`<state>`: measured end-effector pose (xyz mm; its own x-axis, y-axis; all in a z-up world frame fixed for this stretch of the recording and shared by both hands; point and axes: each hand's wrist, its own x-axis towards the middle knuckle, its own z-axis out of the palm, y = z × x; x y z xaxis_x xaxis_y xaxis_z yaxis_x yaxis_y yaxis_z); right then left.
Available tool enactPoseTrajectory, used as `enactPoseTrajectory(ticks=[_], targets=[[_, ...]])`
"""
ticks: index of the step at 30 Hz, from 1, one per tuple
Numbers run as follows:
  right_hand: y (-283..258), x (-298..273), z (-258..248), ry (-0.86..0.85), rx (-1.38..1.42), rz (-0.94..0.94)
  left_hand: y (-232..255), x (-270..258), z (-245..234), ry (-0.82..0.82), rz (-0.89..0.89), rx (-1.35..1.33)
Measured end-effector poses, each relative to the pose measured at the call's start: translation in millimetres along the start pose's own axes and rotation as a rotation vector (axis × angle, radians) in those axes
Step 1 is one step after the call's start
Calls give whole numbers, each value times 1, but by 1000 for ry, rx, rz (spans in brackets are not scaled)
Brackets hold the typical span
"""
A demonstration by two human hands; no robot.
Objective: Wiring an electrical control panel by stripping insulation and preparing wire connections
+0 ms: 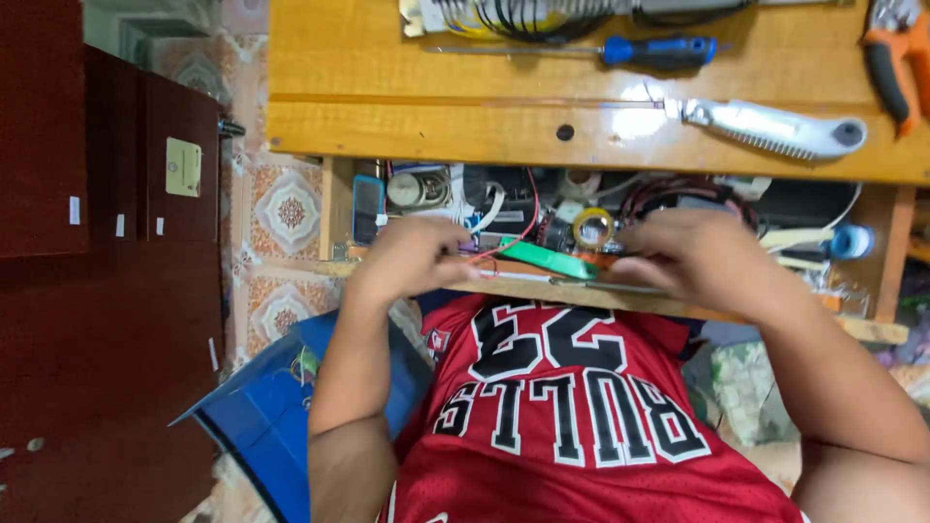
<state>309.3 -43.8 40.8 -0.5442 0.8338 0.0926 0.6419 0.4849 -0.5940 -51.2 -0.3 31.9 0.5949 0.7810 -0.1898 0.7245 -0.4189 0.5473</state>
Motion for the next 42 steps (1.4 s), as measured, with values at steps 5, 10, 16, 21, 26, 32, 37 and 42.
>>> enactPoseTrajectory(ticks=[5,10,16,21,26,32,37,42], targets=[[-24,30,0,-80,-4,-134,6,2,3,-208,15,-36],[-66,51,-10,184,26,-512,50,-17,-29,151,401,-181],[-53,37,0,234,107,-389,84,-30,-63,613,575,-3],[-51,8,-50,325,-26,-256,86,-37,-85,765,606,-50],[-53,-18,-113,360,-158,-366,54,-46,-97,836,654,33],[-22,-81,-153,583,-304,-124,4,-49,-108,1043,538,43],[64,-150,-158,638,-351,169,1,-44,-127,1019,489,96],[184,-231,-142,698,-277,301,1,-28,-137,1002,504,38]])
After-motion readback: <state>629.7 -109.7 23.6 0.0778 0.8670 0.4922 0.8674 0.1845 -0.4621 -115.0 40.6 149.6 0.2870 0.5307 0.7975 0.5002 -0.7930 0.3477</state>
